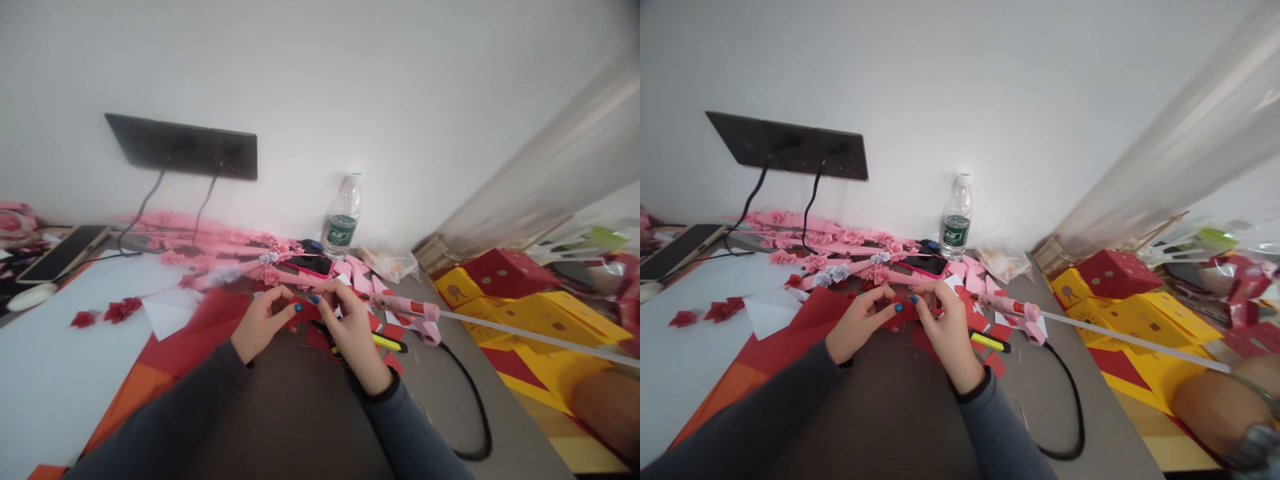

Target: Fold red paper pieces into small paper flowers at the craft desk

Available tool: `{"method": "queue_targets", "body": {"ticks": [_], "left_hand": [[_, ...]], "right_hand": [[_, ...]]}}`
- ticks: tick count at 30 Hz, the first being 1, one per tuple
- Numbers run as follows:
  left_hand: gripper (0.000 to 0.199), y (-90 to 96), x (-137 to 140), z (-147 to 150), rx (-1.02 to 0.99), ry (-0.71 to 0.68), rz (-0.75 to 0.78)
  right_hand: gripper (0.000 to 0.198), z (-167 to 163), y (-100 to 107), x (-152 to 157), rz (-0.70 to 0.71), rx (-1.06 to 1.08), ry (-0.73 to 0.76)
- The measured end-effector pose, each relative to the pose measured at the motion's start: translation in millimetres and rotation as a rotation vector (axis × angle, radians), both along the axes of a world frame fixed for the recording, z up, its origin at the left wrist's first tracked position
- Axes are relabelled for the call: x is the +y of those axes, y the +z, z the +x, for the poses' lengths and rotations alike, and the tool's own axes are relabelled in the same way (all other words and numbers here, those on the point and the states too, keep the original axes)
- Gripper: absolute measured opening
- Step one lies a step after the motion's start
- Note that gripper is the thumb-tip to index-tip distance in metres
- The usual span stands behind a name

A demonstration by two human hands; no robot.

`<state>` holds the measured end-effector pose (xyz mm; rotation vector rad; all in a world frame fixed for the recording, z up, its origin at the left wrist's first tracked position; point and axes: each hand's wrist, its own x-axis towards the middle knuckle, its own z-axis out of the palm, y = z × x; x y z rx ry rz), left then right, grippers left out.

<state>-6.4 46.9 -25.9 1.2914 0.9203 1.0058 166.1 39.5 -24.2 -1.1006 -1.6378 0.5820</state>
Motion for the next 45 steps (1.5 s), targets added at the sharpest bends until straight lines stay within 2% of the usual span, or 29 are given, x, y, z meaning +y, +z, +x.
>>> {"method": "queue_targets", "body": {"ticks": [3, 8, 12, 18, 21, 26, 30, 35, 39, 41, 45], "left_hand": [[0.028, -2.0, -1.0, 0.6, -0.034, 0.077, -0.006], [0.028, -5.5, -1.3, 1.4, -0.078, 0.114, -0.072], [0.032, -5.9, 0.7, 1.1, -0.156, 0.118, -0.146], [0.031, -2.5, 0.9, -0.7, -0.158, 0.191, -0.135], [0.033, -1.5, -0.2, -0.9, -0.164, 0.182, -0.159], [0.031, -2.3, -0.2, 2.0, -0.192, 0.203, -0.149], [0.032, -4.8, 0.6, 2.9, -0.194, 0.205, -0.196], [0.031, -6.4, 0.2, 0.2, -0.070, 0.200, -0.082], [0.036, -5.8, -1.8, 0.3, 0.041, 0.124, 0.012], [0.037, -5.5, -2.3, 1.0, 0.096, 0.121, 0.055], [0.036, -4.4, -2.2, 1.7, 0.114, 0.115, 0.070]], "right_hand": [[0.009, -1.1, 0.7, -2.8, 0.071, -0.069, -0.001], [0.009, -5.1, -0.8, -2.6, 0.056, -0.189, 0.081], [0.012, -5.6, -3.4, 0.0, 0.017, -0.165, 0.090], [0.007, -3.7, -3.7, -2.1, 0.020, -0.119, 0.096], [0.007, -3.6, -3.0, -3.0, 0.022, -0.113, 0.104], [0.009, -4.2, -1.6, -1.6, 0.072, -0.168, 0.109], [0.012, -4.2, -0.6, -0.2, 0.074, -0.215, 0.102], [0.009, -3.8, 0.3, -1.5, 0.082, -0.268, 0.044], [0.022, -3.3, -0.7, -1.6, 0.082, -0.311, -0.011], [0.023, -2.9, -1.5, -0.8, 0.087, -0.327, -0.020], [0.021, -2.1, -1.8, 0.3, 0.081, -0.311, -0.026]]}}
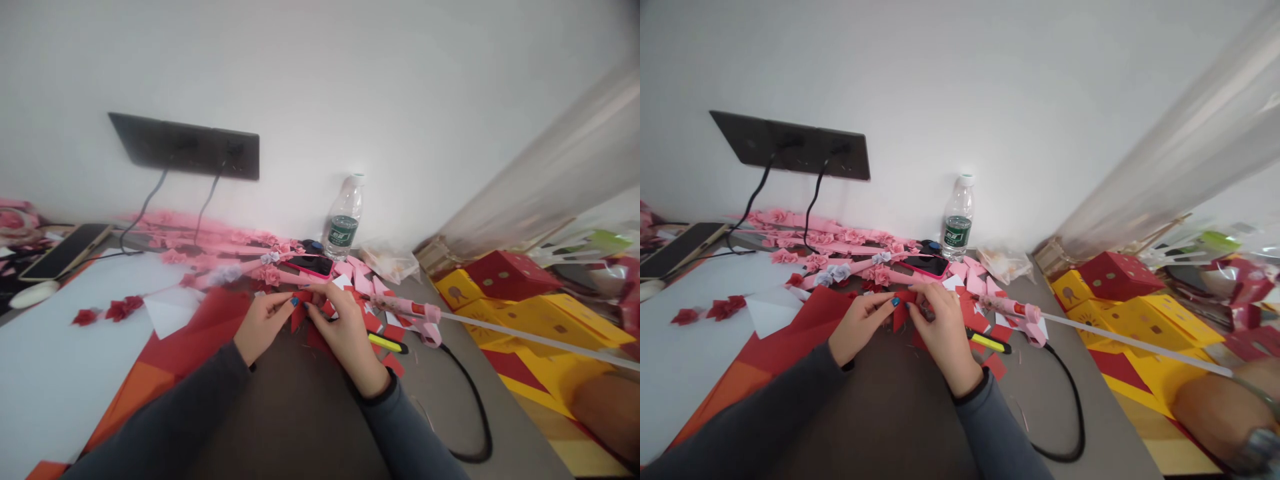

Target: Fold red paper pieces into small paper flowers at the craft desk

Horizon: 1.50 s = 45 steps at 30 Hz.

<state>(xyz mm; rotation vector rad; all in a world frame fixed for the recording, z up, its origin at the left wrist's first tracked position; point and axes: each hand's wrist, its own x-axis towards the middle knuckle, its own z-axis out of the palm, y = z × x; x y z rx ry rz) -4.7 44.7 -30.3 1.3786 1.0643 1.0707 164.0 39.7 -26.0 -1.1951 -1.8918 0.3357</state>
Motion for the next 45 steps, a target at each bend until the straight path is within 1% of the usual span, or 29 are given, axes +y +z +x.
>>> {"method": "queue_targets", "body": {"ticks": [4, 8, 14, 17, 21, 24, 27, 33, 36, 39, 42, 45], "left_hand": [[0.032, 4.7, -1.0, 0.7, -0.037, 0.006, -0.006], [0.030, 8.7, -2.5, 1.2, -0.069, 0.009, -0.009], [0.030, 2.1, -0.8, -0.6, -0.026, 0.044, -0.018], [0.034, 0.6, -0.6, -0.2, -0.108, 0.011, -0.075], [0.037, 4.1, -1.2, 1.8, -0.214, 0.002, -0.155], [0.035, 5.7, -1.1, 2.4, -0.226, 0.002, -0.158], [0.034, 4.6, -0.5, 1.9, -0.196, -0.004, -0.137], [0.032, 3.9, -1.4, 1.0, -0.159, -0.006, -0.109], [0.031, 5.9, -2.5, 2.0, -0.154, -0.015, -0.111], [0.029, 6.9, -3.6, 3.8, -0.218, -0.054, -0.122], [0.031, 4.9, -4.6, 5.3, -0.284, -0.093, -0.157], [0.034, 0.5, -4.8, 6.1, -0.307, -0.086, -0.206]], "right_hand": [[0.023, 0.3, 1.6, -1.1, 0.008, -0.018, 0.007], [0.024, -0.5, 2.5, -2.7, 0.013, 0.009, 0.014], [0.032, -1.3, 3.4, -2.9, 0.020, 0.082, 0.032], [0.029, -0.4, 4.0, -1.2, 0.003, 0.147, 0.050], [0.027, 1.7, 4.3, 1.8, -0.020, 0.221, 0.085], [0.025, 2.8, 4.0, 3.3, -0.037, 0.249, 0.098], [0.024, 3.3, 2.8, 4.0, -0.038, 0.261, 0.100], [0.031, 4.2, -0.8, 5.2, -0.009, 0.228, 0.038], [0.025, 5.0, -0.8, 5.2, 0.000, 0.213, 0.027], [0.021, 5.7, 0.9, 4.1, 0.045, 0.171, 0.032], [0.017, 6.3, 2.1, 2.8, 0.091, 0.103, 0.022], [0.015, 6.4, 1.0, 2.3, 0.127, 0.035, 0.002]]}}
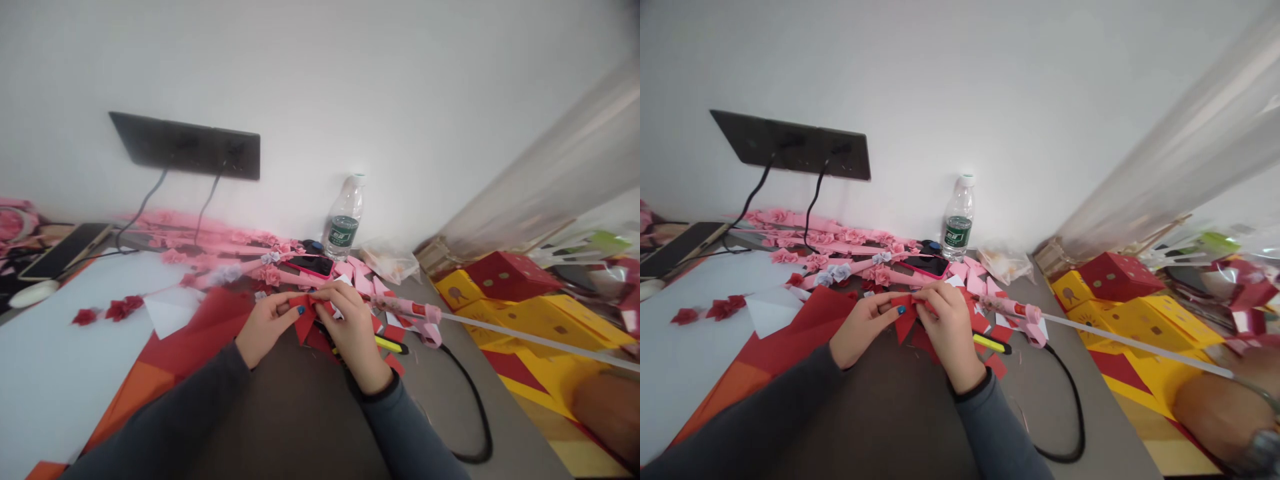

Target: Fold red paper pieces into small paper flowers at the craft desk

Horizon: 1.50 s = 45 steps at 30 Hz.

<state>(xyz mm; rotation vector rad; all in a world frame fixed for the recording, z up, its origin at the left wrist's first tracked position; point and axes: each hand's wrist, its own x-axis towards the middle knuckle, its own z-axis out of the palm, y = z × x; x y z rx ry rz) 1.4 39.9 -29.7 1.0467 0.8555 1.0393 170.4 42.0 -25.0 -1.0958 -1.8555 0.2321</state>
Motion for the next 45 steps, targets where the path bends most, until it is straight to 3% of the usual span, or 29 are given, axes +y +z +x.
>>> {"method": "queue_targets", "body": {"ticks": [9, 14, 17, 22, 28, 36, 45], "left_hand": [[0.040, 2.9, 3.0, 0.5, -0.189, 0.124, -0.152], [0.039, 5.4, 3.6, -1.2, -0.170, 0.186, -0.186], [0.038, 4.0, 3.7, -2.7, -0.132, 0.192, -0.187], [0.036, 2.6, 3.7, -3.9, -0.048, 0.187, -0.150], [0.025, 1.4, 3.0, -4.5, 0.053, 0.172, -0.030], [0.014, -0.4, 4.6, -6.2, 0.196, 0.172, 0.191], [0.018, -0.4, 4.2, -4.2, 0.175, 0.127, 0.142]], "right_hand": [[0.021, -2.8, 1.2, -1.9, 0.065, -0.089, 0.058], [0.022, -3.2, 4.2, -4.1, 0.033, -0.081, 0.117], [0.019, -3.8, 6.1, -4.2, -0.032, 0.035, 0.131], [0.007, -5.5, 3.8, -1.2, -0.189, 0.298, 0.022], [0.018, -6.9, -3.2, 1.9, -0.421, 0.285, 0.115], [0.019, -6.5, -0.5, 0.7, -0.458, 0.294, 0.177], [0.020, -6.7, 0.4, -0.7, -0.440, 0.261, 0.252]]}}
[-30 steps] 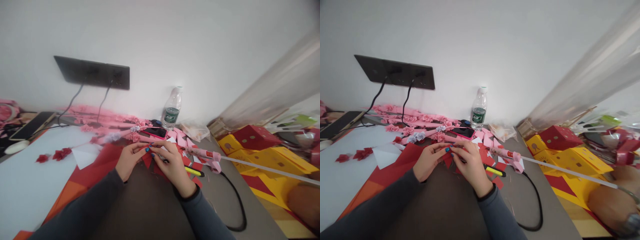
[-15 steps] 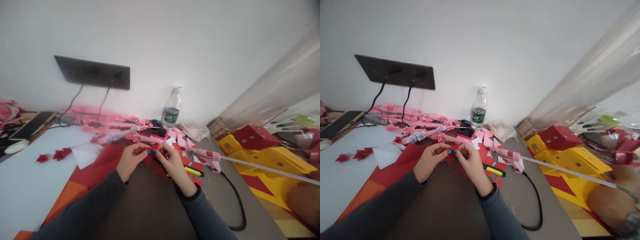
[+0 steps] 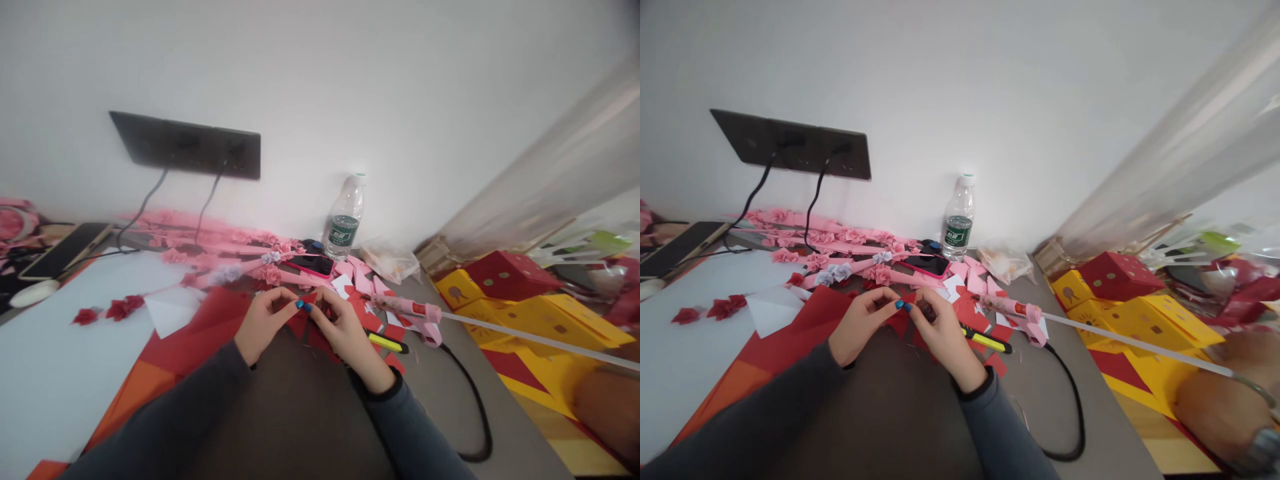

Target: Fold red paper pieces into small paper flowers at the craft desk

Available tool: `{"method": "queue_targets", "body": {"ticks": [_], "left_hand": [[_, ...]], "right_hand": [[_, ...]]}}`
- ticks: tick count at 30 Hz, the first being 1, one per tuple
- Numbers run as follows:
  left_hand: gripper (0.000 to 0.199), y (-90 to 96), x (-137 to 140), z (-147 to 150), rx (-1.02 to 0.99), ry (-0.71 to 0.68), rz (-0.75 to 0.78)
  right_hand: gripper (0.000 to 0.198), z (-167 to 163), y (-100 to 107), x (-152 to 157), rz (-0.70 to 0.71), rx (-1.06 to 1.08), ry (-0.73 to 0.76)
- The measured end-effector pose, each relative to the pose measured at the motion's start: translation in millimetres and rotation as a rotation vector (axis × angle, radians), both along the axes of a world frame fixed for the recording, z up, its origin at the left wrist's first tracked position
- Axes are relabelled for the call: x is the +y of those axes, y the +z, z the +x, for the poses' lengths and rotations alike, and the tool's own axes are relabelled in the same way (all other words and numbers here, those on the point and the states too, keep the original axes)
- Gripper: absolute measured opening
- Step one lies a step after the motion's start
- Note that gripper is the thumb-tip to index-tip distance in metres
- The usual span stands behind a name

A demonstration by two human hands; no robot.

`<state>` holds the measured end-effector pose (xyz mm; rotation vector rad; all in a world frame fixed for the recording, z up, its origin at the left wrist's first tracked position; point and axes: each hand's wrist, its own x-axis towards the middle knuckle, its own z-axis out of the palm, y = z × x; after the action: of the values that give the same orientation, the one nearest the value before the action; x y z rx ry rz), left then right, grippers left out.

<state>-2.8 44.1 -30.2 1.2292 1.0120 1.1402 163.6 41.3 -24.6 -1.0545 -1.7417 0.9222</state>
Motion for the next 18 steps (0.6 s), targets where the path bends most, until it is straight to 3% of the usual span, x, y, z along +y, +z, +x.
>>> {"method": "queue_targets", "body": {"ticks": [9, 18], "left_hand": [[0.022, 3.0, -1.0, -2.3, -0.010, 0.017, 0.024], [0.018, 3.2, -1.1, 0.5, -0.012, -0.006, 0.044]], "right_hand": [[0.016, -0.2, -3.9, -1.3, -0.079, -0.041, 0.062], [0.020, 0.4, -1.0, 0.2, -0.011, -0.050, -0.062]]}}
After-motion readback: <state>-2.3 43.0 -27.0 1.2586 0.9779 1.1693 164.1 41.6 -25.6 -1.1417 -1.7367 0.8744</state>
